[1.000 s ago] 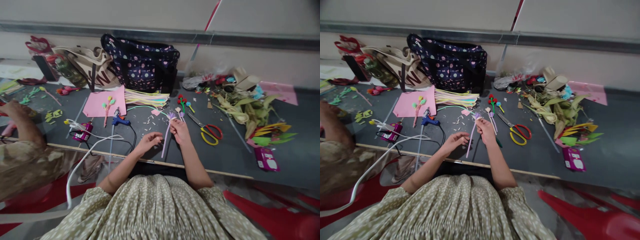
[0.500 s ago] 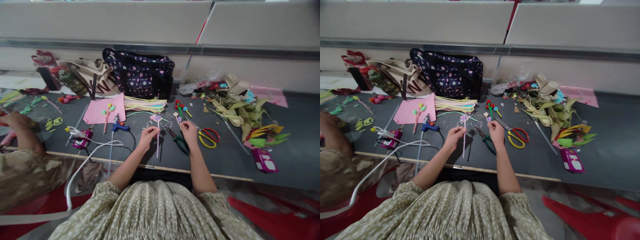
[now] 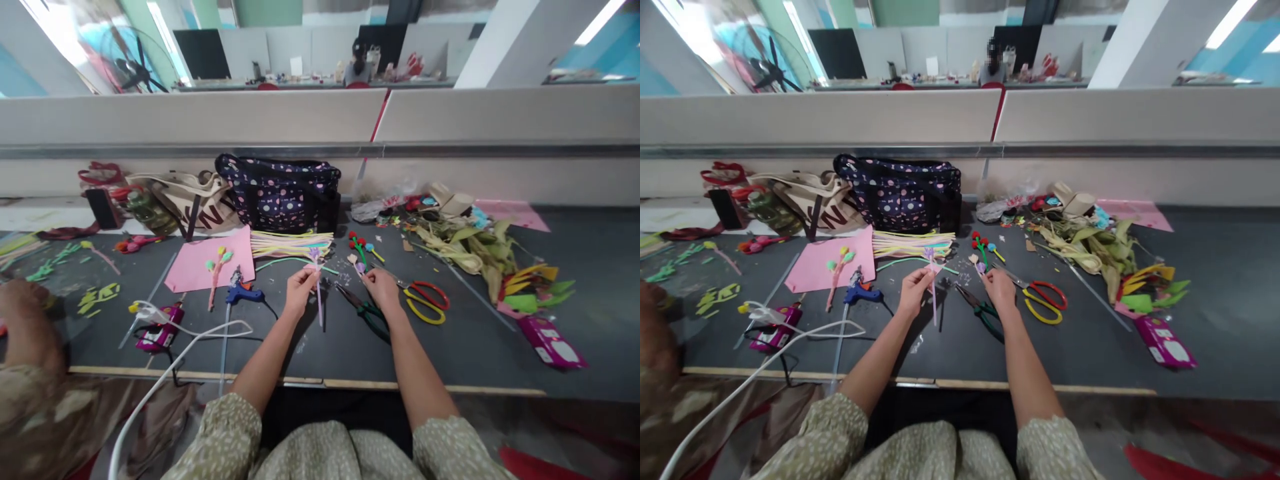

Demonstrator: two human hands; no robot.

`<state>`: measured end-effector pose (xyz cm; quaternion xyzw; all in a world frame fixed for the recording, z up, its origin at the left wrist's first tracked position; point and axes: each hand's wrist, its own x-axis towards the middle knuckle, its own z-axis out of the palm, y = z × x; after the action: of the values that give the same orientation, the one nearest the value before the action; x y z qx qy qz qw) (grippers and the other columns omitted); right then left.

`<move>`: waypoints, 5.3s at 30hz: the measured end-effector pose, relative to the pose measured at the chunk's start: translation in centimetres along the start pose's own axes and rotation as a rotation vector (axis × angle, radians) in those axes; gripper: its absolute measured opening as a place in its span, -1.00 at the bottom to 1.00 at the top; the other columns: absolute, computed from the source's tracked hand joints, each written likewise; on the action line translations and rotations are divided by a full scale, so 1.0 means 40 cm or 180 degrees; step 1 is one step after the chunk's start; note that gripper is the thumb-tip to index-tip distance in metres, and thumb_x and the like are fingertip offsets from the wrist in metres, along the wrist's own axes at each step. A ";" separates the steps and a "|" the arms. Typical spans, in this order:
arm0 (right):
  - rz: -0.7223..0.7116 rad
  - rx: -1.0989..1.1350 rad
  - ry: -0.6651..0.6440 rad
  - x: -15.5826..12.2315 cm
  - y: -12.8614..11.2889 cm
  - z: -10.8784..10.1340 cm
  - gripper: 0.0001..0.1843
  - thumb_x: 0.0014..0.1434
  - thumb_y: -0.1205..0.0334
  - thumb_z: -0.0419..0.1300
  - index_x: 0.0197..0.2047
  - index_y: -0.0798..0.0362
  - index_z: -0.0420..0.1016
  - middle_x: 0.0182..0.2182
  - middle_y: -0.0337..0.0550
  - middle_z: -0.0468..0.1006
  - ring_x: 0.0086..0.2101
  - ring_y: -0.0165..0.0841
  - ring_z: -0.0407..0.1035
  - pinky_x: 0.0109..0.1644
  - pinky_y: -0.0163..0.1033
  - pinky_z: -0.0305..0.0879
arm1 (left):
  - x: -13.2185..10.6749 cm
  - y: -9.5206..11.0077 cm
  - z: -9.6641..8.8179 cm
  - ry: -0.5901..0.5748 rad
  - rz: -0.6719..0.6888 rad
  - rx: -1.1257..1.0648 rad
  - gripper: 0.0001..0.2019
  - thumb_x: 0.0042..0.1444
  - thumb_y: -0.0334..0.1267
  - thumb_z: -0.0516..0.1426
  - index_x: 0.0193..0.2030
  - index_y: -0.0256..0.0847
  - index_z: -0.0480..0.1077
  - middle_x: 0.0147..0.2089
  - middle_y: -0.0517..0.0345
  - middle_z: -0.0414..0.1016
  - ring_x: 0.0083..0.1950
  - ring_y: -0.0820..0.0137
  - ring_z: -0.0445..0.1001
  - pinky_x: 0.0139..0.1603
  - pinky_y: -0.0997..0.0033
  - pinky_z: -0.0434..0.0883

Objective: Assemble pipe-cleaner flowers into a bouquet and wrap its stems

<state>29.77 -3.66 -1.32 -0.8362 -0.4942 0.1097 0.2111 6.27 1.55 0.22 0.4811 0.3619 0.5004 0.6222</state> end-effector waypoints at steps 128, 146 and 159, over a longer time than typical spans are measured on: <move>0.0670 -0.0576 -0.0078 -0.047 -0.048 -0.037 -0.85 0.16 0.20 0.20 -0.27 0.03 0.58 -0.27 0.01 0.62 -0.24 -0.19 0.51 -0.26 -0.24 0.27 | -0.054 0.040 -0.011 0.0022 0.1077 0.0213 -0.85 -0.04 -0.22 0.34 -0.51 -0.23 0.54 -0.44 0.14 0.48 -0.37 0.45 0.40 -0.32 0.45 0.32; -0.0600 0.3305 0.0254 -0.123 -0.189 -0.032 -0.77 0.05 0.08 0.30 -0.39 0.08 0.48 -0.55 -0.28 0.48 -0.59 -0.45 0.30 -0.50 -0.35 0.25 | -0.055 0.034 -0.006 0.0265 0.0953 0.0151 -0.83 -0.04 -0.19 0.34 -0.49 -0.23 0.54 -0.44 0.15 0.46 -0.40 0.48 0.39 -0.36 0.47 0.34; -0.1432 0.3231 0.0035 -0.171 -0.244 0.008 -0.82 0.11 0.16 0.31 -0.22 0.04 0.61 -0.36 -0.19 0.59 -0.41 -0.38 0.41 -0.29 -0.27 0.38 | -0.065 0.022 -0.001 0.0176 0.0955 0.0327 -0.85 -0.03 -0.18 0.34 -0.46 -0.22 0.59 -0.40 0.12 0.55 -0.33 0.41 0.47 -0.26 0.42 0.40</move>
<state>18.70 -5.43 2.71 -0.5039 -0.5445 0.2819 0.6084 5.37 -0.93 0.97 0.5469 0.3280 0.5817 0.5049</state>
